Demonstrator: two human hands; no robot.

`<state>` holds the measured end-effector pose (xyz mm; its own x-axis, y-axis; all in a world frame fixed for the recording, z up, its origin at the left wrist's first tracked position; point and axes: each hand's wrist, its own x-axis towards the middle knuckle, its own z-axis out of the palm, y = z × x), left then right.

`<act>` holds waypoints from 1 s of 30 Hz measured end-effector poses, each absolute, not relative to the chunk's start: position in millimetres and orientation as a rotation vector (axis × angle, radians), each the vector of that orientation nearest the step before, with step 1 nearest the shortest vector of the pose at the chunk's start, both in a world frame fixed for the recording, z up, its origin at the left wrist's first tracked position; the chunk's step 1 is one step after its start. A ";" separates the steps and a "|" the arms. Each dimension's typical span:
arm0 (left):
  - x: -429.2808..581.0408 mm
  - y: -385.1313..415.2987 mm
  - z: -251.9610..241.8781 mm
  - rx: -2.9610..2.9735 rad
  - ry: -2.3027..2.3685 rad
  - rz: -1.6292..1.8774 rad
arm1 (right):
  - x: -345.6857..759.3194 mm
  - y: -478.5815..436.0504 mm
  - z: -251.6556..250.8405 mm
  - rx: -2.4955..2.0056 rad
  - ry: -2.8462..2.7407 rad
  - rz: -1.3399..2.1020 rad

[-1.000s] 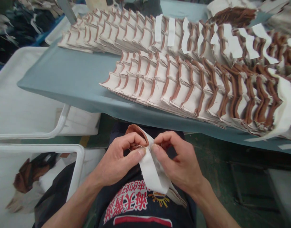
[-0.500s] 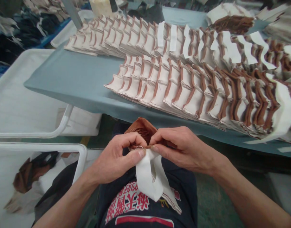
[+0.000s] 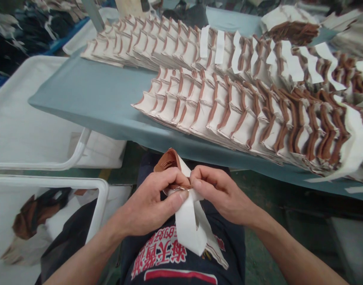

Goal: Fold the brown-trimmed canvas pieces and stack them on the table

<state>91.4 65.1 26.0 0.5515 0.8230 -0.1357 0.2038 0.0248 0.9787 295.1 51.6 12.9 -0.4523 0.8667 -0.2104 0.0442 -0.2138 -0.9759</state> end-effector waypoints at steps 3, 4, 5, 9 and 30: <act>93.3 59.4 12.8 1.309 0.847 0.628 | 295.5 46.3 -1.6 -0.997 -1.157 1.981; 93.6 57.6 8.3 1.266 0.837 0.634 | 295.7 44.6 -5.4 -0.976 -1.104 2.019; 93.8 56.1 4.4 1.239 0.832 0.641 | 295.8 43.1 -8.4 -0.962 -1.063 2.040; 94.0 52.9 -3.0 1.202 0.826 0.670 | 293.0 37.6 -13.2 -0.915 -0.854 2.170; 94.4 46.6 -8.5 0.897 0.675 0.582 | 293.0 21.8 -13.5 -1.003 -0.927 2.015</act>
